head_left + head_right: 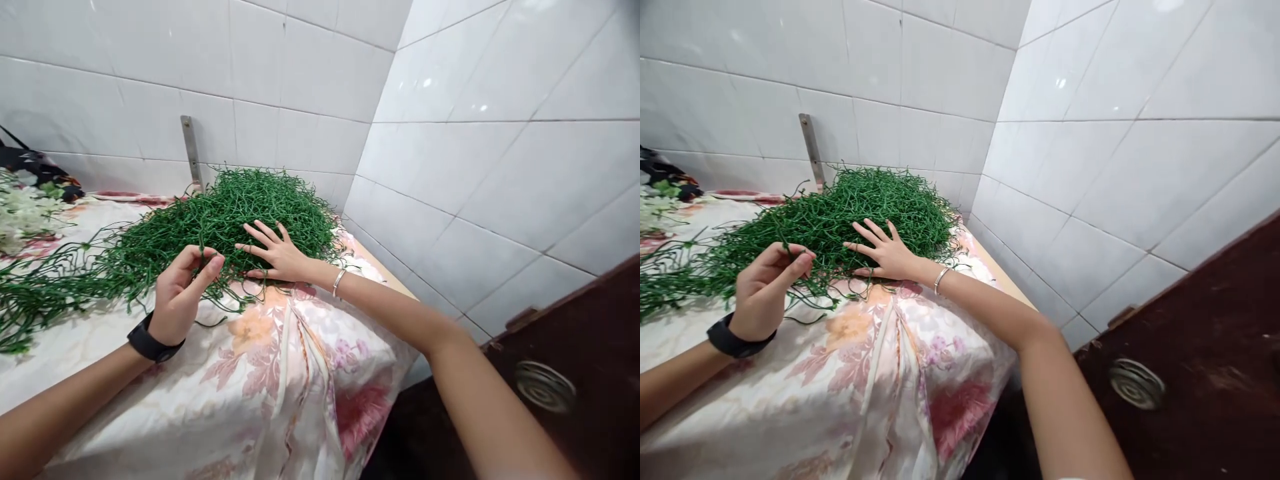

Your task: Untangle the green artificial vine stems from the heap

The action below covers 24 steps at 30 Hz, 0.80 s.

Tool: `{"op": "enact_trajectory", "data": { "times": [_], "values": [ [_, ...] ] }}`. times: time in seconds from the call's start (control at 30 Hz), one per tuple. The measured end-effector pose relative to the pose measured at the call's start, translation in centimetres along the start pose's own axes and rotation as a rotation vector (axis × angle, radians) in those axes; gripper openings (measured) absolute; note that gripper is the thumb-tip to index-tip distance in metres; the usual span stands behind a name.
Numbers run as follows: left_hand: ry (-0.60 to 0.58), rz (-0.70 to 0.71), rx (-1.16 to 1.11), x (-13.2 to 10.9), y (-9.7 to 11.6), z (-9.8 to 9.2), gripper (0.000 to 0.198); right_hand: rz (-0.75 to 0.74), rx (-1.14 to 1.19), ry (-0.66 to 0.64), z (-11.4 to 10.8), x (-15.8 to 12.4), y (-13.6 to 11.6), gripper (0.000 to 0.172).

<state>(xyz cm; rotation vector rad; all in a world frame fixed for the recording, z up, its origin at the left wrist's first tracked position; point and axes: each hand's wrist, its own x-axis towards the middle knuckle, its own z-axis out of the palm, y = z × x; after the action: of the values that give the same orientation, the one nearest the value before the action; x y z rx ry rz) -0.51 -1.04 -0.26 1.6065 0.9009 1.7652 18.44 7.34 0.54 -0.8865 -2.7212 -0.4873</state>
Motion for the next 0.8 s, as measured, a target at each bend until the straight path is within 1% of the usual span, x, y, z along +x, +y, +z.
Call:
{"op": "enact_trajectory", "data": {
  "times": [0.07, 0.13, 0.23, 0.3, 0.4, 0.43, 0.5, 0.57, 0.6, 0.67, 0.77, 0.8],
  "values": [
    [0.003, 0.006, 0.004, 0.0, 0.0, 0.0, 0.009, 0.002, 0.041, -0.033, -0.2, 0.3, 0.1, 0.062],
    [0.015, 0.004, 0.008, 0.0, -0.1, -0.1, 0.01, -0.011, 0.129, -0.133, -1.1, 0.4, 0.5, 0.065],
    [0.037, 0.003, 0.011, 0.0, -0.3, -0.1, 0.013, -0.027, 0.258, -0.336, -3.3, 0.7, 1.7, 0.065],
    [0.042, 0.015, 0.003, 0.3, -0.5, -0.2, 0.013, -0.022, 0.306, -0.418, -5.2, 1.2, 2.5, 0.06],
    [0.083, 0.054, -0.026, 1.6, -0.5, -0.9, 0.011, -0.038, 0.37, -0.464, -8.5, 1.8, 2.9, 0.049],
    [0.121, 0.075, -0.034, 2.3, -0.4, -1.3, 0.01, -0.049, 0.387, -0.468, -9.6, 1.9, 2.7, 0.046],
    [0.225, 0.128, -0.021, 3.9, -0.1, -2.4, 0.007, -0.045, 0.371, -0.435, -11.4, 2.1, 1.8, 0.042],
    [0.334, 0.214, -0.039, 5.7, 0.4, -3.9, 0.005, -0.013, 0.291, -0.392, -12.3, 2.2, 0.4, 0.042],
    [0.389, 0.248, -0.064, 6.5, 0.6, -4.7, 0.006, -0.005, 0.247, -0.376, -12.2, 2.3, -0.5, 0.041],
    [0.471, 0.3, -0.076, 8.0, 1.0, -6.3, 0.008, -0.059, 0.181, -0.333, -10.9, 2.6, -2.5, 0.04],
    [0.572, 0.295, -0.039, 9.5, 1.3, -8.2, 0.013, -0.282, 0.132, -0.195, -6.9, 3.0, -6.1, 0.041],
    [0.584, 0.277, -0.024, 9.8, 1.3, -8.6, 0.012, -0.347, 0.115, -0.154, -5.3, 3.1, -7.2, 0.042]
  ]
}}
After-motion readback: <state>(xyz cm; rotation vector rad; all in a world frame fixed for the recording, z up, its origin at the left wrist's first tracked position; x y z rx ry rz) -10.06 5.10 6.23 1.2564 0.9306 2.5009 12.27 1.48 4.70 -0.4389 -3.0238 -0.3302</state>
